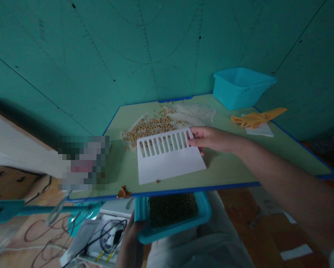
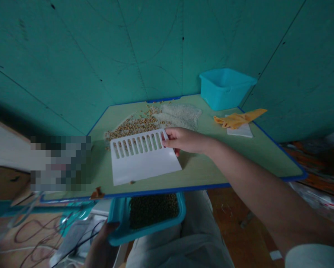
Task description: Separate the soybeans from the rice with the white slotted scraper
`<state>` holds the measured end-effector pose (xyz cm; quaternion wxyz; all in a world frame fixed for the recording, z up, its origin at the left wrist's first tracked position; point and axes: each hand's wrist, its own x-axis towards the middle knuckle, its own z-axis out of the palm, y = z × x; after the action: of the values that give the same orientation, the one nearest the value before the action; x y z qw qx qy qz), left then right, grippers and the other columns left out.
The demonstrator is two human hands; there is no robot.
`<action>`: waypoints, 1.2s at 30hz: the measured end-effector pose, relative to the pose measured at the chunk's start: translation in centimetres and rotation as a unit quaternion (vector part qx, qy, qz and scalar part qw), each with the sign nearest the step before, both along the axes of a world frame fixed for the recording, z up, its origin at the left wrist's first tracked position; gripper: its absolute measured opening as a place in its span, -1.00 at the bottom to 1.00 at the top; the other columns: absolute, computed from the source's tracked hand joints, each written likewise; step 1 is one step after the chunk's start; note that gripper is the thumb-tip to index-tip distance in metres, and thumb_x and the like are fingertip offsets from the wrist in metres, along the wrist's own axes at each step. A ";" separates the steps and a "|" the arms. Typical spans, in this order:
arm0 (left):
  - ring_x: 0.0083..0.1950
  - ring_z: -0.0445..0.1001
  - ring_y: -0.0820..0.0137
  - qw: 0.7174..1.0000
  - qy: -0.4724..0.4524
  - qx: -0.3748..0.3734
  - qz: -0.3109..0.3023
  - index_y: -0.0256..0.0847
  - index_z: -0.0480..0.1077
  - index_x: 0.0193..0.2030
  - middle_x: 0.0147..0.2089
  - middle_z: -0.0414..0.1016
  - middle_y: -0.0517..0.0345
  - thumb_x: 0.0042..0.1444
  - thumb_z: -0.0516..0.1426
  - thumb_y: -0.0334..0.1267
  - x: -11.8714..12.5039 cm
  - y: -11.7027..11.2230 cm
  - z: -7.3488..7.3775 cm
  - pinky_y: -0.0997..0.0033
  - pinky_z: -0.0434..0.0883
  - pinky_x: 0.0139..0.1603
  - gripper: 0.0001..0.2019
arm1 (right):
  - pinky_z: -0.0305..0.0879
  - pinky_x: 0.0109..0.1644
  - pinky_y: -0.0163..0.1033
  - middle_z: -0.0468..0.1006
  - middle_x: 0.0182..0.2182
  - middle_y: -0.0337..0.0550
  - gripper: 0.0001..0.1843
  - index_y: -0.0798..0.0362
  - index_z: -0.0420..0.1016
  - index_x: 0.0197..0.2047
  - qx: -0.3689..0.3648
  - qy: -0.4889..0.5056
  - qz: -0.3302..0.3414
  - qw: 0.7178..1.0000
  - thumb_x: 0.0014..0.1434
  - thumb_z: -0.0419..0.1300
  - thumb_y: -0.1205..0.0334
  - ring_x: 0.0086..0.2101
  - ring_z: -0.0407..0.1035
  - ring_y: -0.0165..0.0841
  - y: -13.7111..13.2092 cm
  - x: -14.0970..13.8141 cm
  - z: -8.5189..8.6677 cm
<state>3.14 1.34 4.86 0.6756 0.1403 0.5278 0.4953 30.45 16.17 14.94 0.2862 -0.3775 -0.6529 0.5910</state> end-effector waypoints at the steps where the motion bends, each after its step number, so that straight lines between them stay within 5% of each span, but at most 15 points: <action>1: 0.09 0.33 0.23 1.000 -0.004 0.005 -0.005 -0.07 0.23 0.10 -0.12 0.55 0.22 -0.08 0.07 -0.35 -0.1 0.0 -0.1 0.32 0.32 0.01 -0.48 | 0.18 -0.60 -0.44 0.36 -0.53 -0.33 -0.87 0.08 0.28 -0.30 -0.014 -0.004 0.018 1.000 0.04 0.12 0.26 -0.57 0.26 -0.54 -0.1 0.0 0.0; 12: 0.02 0.39 0.21 1.000 0.001 0.001 0.011 -0.04 0.27 0.07 -0.17 0.58 0.25 -0.13 0.12 -0.34 0.3 0.3 0.3 0.31 0.36 -0.04 -0.47 | 0.20 -0.57 -0.40 0.42 -0.52 -0.29 -0.84 0.09 0.36 -0.31 -0.041 0.008 0.032 0.999 -0.02 0.17 0.25 -0.56 0.30 -0.51 -0.4 -0.1 0.2; 22: -0.06 0.45 0.18 1.000 0.027 -0.006 -0.002 -0.07 0.32 0.04 -0.24 0.60 0.20 -0.22 0.13 -0.41 1.2 -0.1 0.5 0.29 0.39 -0.09 -0.44 | 0.20 -0.46 -0.30 0.41 -0.40 -0.22 -0.75 -0.03 0.27 -0.15 0.073 0.060 -0.256 0.962 0.09 0.03 0.11 -0.44 0.30 -0.40 2.0 1.1 -0.5; 36: 0.02 0.39 0.12 0.999 0.040 0.007 -0.013 -0.08 0.34 0.02 -0.20 0.59 0.16 -0.19 0.17 -0.37 0.9 -0.1 -0.1 0.21 0.34 0.00 -0.48 | 0.19 -0.34 -0.22 0.34 -0.42 -0.22 -0.74 -0.03 0.24 -0.23 0.143 0.033 -0.338 0.930 0.11 -0.06 -0.01 -0.38 0.27 -0.35 3.9 2.6 -2.0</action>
<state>4.02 1.24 4.74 0.6596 0.1710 0.5489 0.4842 33.04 20.05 12.93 0.5414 -0.5111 -0.5546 0.3714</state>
